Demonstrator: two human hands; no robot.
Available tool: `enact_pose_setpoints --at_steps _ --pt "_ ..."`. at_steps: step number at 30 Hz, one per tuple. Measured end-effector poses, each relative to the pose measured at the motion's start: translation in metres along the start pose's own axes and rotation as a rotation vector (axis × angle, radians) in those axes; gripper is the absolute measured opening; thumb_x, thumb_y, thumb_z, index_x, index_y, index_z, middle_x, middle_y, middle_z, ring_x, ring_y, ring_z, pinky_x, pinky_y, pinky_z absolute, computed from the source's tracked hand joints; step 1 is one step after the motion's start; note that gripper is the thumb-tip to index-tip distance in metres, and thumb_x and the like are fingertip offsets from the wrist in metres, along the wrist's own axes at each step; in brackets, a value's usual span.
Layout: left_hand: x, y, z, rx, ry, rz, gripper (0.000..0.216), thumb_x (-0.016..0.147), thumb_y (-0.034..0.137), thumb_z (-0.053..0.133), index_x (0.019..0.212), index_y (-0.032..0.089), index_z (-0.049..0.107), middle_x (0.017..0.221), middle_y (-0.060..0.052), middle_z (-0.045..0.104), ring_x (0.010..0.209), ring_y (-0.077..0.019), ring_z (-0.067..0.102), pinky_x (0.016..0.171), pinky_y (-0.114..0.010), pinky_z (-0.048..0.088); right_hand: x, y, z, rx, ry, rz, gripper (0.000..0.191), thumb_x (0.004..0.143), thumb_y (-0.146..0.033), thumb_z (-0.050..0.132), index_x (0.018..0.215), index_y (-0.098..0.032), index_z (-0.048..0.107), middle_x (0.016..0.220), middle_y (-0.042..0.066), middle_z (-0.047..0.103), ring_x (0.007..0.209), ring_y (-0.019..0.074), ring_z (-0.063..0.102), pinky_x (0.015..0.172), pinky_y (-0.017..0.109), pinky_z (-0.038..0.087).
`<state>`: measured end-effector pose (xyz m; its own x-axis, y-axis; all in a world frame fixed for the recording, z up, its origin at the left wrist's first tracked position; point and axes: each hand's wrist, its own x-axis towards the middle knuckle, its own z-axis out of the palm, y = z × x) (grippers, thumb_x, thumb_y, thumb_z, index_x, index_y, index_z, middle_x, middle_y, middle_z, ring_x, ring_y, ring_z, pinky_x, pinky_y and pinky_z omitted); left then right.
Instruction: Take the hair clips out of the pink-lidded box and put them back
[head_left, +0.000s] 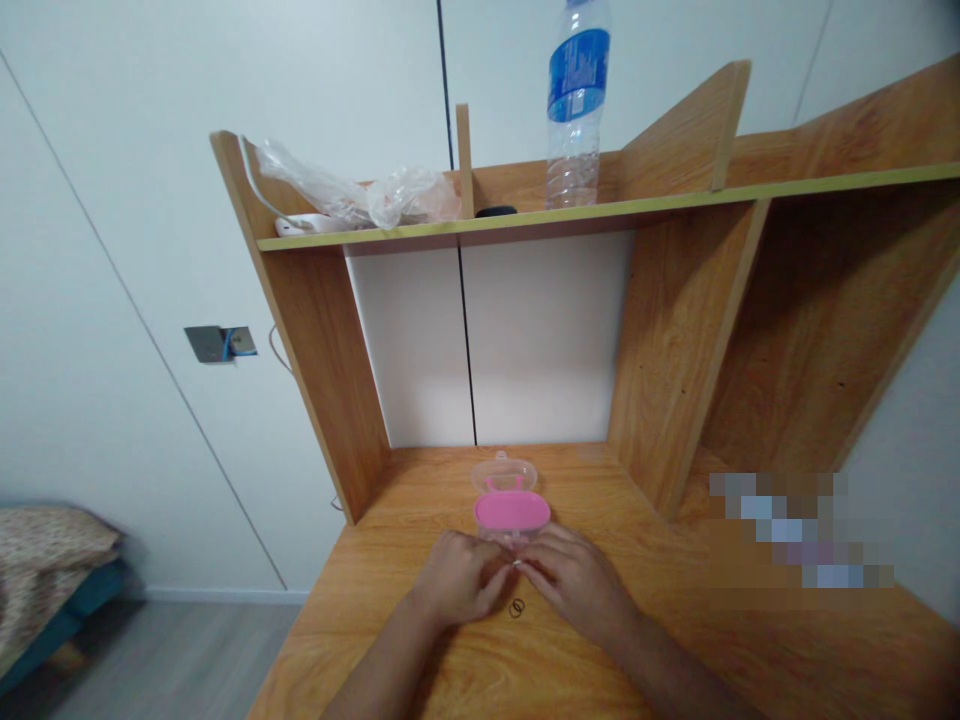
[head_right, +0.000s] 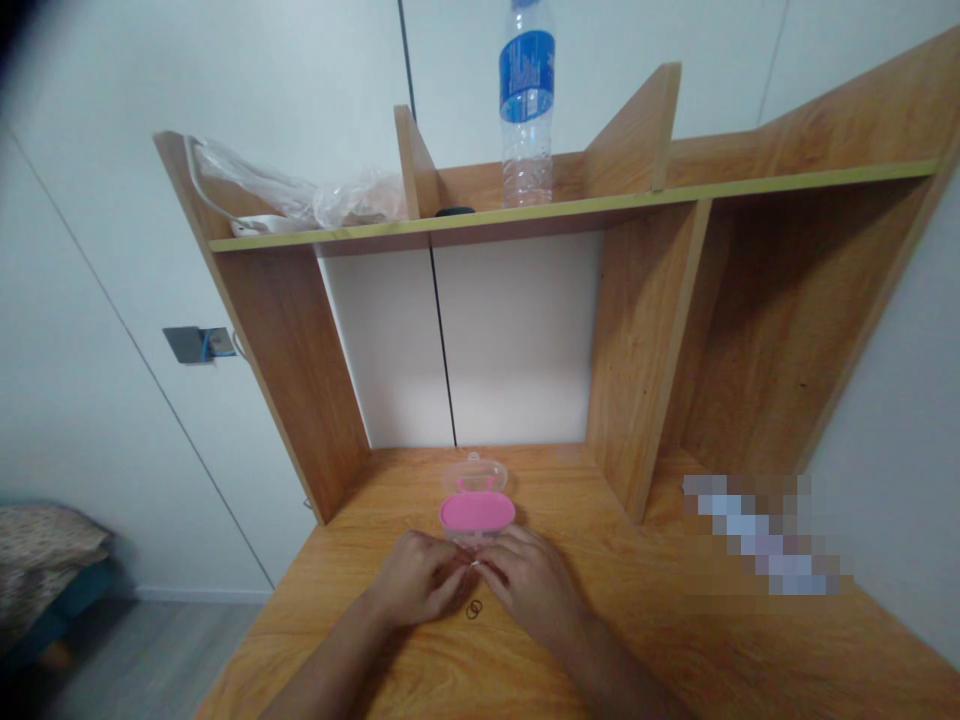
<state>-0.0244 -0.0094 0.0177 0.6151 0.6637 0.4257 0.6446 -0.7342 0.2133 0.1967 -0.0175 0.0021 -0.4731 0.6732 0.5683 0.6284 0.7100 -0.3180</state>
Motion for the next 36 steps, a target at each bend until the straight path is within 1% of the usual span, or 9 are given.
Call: enact_pose_setpoints --at_steps 4,8,12,17,22,26,28,31,36 --pt "-0.001 -0.002 0.003 -0.002 0.016 -0.034 0.015 0.09 0.031 0.055 0.089 0.021 0.066 0.062 -0.002 0.07 0.053 -0.0169 0.064 0.054 -0.024 0.041 -0.001 0.0 0.002 0.006 0.015 -0.024 0.021 0.097 -0.02 0.063 0.115 -0.025 0.075 0.105 0.005 0.078 0.099 0.0221 0.07 0.094 0.037 0.056" --pt "-0.002 -0.003 0.004 0.01 0.002 -0.052 0.013 0.09 0.031 0.053 0.09 0.021 0.062 0.06 -0.002 0.067 0.052 -0.0171 0.062 0.052 -0.026 0.038 -0.001 0.0 0.003 0.018 0.033 -0.091 0.028 0.1 -0.02 0.059 0.125 -0.024 0.07 0.112 0.007 0.077 0.1 0.0219 0.07 0.093 0.037 0.057" --pt "-0.002 -0.002 0.002 -0.015 -0.011 -0.072 0.014 0.094 0.031 0.049 0.09 0.021 0.058 0.064 -0.003 0.068 0.055 -0.0177 0.062 0.053 -0.027 0.037 0.0 0.0 0.003 0.017 0.052 -0.151 0.025 0.1 -0.018 0.058 0.12 -0.025 0.072 0.108 0.007 0.078 0.098 0.0217 0.071 0.09 0.037 0.058" --pt "-0.002 -0.001 0.002 -0.064 -0.025 -0.098 0.016 0.098 0.032 0.045 0.093 0.022 0.057 0.072 -0.003 0.071 0.062 -0.0188 0.065 0.058 -0.027 0.039 0.0 0.0 0.001 0.016 0.072 -0.134 0.019 0.099 -0.021 0.061 0.112 -0.024 0.074 0.102 0.006 0.078 0.092 0.0213 0.071 0.086 0.037 0.059" --pt "-0.003 0.0 0.003 -0.086 -0.023 -0.101 0.015 0.099 0.031 0.045 0.097 0.022 0.057 0.075 -0.004 0.072 0.065 -0.0196 0.066 0.06 -0.027 0.041 0.001 -0.002 -0.001 0.012 0.098 -0.114 0.019 0.1 -0.022 0.059 0.112 -0.024 0.075 0.103 0.006 0.079 0.093 0.0214 0.071 0.087 0.036 0.059" --pt "-0.003 0.0 0.005 -0.069 -0.017 -0.097 0.018 0.095 0.035 0.05 0.106 0.022 0.057 0.067 -0.002 0.069 0.057 -0.0199 0.064 0.055 -0.027 0.039 0.001 -0.003 -0.002 0.014 0.109 -0.089 0.019 0.1 -0.021 0.059 0.112 -0.023 0.074 0.105 0.006 0.078 0.096 0.0219 0.071 0.091 0.038 0.058" --pt "-0.003 -0.001 0.006 -0.039 -0.003 -0.103 0.021 0.094 0.036 0.053 0.107 0.021 0.058 0.064 -0.001 0.068 0.055 -0.0198 0.064 0.054 -0.027 0.039 0.002 -0.003 -0.002 0.019 0.117 -0.085 0.018 0.1 -0.021 0.059 0.111 -0.022 0.073 0.106 0.006 0.078 0.098 0.022 0.071 0.091 0.038 0.058" --pt "-0.002 -0.002 0.009 -0.008 0.021 -0.104 0.021 0.096 0.037 0.052 0.106 0.022 0.062 0.07 -0.003 0.073 0.06 -0.0201 0.068 0.058 -0.026 0.043 0.003 -0.001 -0.001 0.027 0.144 -0.087 0.018 0.099 -0.02 0.061 0.111 -0.023 0.073 0.107 0.006 0.078 0.099 0.0219 0.071 0.091 0.038 0.058" --pt "-0.001 -0.005 0.011 0.006 0.012 -0.09 0.02 0.098 0.035 0.053 0.106 0.022 0.066 0.08 -0.005 0.078 0.065 -0.0203 0.072 0.061 -0.026 0.047 0.002 0.004 0.001 0.043 0.16 -0.084 0.021 0.098 -0.019 0.062 0.115 -0.024 0.073 0.107 0.005 0.078 0.097 0.0219 0.072 0.089 0.038 0.06"
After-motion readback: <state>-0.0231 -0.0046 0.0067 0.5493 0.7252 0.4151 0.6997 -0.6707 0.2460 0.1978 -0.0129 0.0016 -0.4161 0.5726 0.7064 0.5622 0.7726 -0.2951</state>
